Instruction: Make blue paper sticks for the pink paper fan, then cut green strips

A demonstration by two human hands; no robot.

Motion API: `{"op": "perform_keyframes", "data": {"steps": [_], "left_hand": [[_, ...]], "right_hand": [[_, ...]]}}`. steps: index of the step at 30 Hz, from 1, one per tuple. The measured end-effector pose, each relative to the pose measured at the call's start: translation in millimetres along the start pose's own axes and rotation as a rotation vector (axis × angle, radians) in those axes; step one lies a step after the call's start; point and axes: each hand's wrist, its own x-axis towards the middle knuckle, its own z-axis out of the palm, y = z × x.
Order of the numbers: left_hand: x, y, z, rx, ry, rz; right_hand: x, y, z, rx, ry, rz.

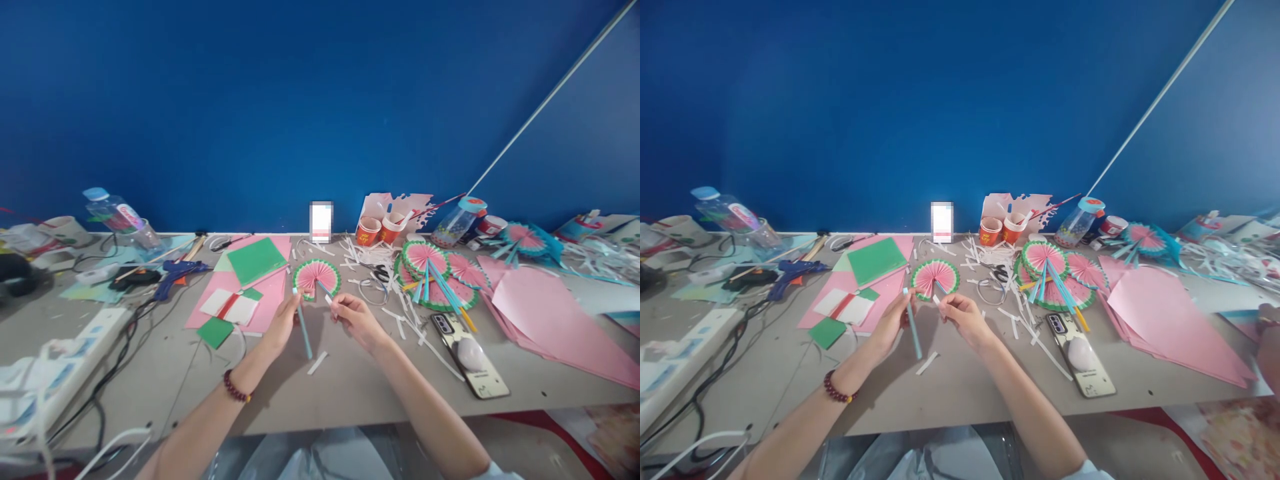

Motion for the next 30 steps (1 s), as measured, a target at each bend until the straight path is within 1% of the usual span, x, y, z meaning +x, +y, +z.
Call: {"op": "perform_keyframes", "data": {"steps": [2, 3, 4, 6, 10, 13, 15, 21, 26, 30], "left_hand": [[-1, 0, 1.0, -0.049, -0.093, -0.051], [-1, 0, 1.8, -0.060, -0.125, -0.062], [-1, 0, 2.5, -0.054, -0.133, -0.054], [-1, -1, 3.7, -0.029, -0.097, -0.028], [0, -5, 5.4, -0.017, 0.005, -0.057], [0, -6, 7.0, -0.022, 0.021, -0.092], [-1, -5, 8.1, -0.031, 0.004, -0.091], [-5, -3, 9.8, -0.016, -0.094, -0.062], [-6, -2, 11.0, 0.015, -0.128, -0.042], [-5, -5, 11.0, 0.027, -0.147, 0.000]], "right_hand": [[0, 1, 0, -0.017, -0.001, 0.001], [0, 2, -1, -0.038, -0.001, -0.005], [1, 3, -2, -0.069, 0.000, -0.016], [1, 4, -4, -0.168, 0.000, -0.069], [-1, 4, -2, -0.489, 0.004, -0.268], [-5, 3, 5, -0.699, 0.016, -0.361], [-6, 2, 8, -0.775, 0.026, -0.395], [-6, 3, 7, -0.870, 0.048, -0.426], [-4, 4, 5, -0.897, 0.050, -0.444], [-4, 4, 6, -0.894, 0.060, -0.446]]}}
